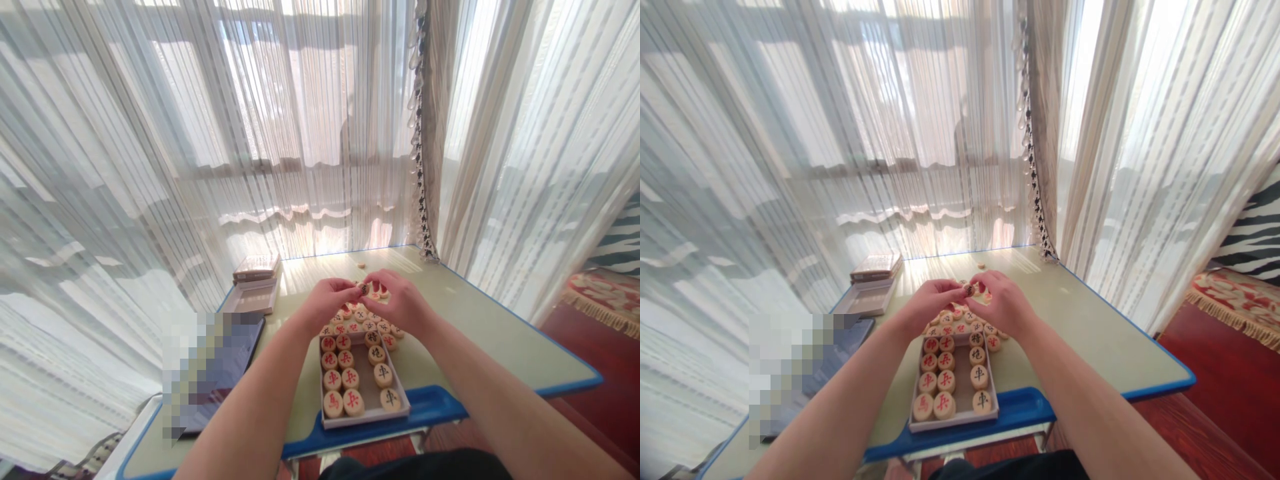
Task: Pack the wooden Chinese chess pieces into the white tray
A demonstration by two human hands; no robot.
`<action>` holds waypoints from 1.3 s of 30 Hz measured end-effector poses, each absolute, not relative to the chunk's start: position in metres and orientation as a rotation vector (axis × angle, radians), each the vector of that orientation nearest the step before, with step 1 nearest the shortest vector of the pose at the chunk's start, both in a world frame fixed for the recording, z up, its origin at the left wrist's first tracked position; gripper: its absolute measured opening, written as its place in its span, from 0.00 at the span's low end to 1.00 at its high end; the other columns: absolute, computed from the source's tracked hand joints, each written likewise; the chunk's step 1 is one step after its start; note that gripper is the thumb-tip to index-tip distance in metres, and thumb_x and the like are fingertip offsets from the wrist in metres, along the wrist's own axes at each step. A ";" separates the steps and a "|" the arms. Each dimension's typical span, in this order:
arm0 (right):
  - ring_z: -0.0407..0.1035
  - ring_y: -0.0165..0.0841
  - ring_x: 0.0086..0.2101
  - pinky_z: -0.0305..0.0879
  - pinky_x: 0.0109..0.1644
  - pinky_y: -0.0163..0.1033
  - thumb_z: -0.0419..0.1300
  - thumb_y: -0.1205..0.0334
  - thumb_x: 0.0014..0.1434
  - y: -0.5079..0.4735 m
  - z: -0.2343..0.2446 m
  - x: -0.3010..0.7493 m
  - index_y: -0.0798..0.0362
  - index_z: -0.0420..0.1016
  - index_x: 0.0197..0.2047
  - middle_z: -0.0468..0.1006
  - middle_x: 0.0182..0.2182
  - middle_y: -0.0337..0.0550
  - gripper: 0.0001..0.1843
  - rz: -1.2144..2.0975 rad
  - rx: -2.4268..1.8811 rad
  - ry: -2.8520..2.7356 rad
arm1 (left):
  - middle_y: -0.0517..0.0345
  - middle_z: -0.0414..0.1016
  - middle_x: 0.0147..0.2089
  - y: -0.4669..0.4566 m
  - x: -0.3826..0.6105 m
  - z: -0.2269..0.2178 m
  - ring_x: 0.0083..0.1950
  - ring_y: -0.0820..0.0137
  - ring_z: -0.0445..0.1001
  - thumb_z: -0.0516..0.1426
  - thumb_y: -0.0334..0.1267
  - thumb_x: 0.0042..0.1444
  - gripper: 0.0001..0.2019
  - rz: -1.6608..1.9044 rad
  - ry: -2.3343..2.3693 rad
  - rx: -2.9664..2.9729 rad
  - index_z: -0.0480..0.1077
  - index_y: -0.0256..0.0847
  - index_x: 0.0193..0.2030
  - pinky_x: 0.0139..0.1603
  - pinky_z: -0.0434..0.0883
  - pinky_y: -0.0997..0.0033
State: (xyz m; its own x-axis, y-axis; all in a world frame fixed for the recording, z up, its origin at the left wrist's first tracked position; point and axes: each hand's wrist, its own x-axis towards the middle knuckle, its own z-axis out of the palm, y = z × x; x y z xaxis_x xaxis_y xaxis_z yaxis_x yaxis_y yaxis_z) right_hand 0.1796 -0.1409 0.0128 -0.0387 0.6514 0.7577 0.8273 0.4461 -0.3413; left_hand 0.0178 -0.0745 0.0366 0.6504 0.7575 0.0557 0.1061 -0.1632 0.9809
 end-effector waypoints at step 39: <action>0.68 0.31 0.30 0.64 0.35 0.36 0.58 0.57 0.53 -0.249 -0.023 0.146 0.52 0.80 0.35 0.74 0.31 0.43 0.12 0.458 -1.359 -1.735 | 0.55 0.77 0.43 -0.216 -0.042 -0.036 0.48 0.60 0.69 0.58 0.46 0.49 0.18 1.430 0.642 2.994 0.71 0.46 0.47 0.52 0.62 0.55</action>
State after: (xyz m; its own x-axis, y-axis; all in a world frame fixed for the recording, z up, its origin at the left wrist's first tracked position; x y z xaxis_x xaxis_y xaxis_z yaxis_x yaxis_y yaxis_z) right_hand 0.1461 -0.2486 -0.0228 -0.0355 0.9163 0.3989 0.5999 0.3388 -0.7248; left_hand -0.0425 -0.2162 -0.0361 0.5755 0.2323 0.7841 0.4318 -0.9006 -0.0501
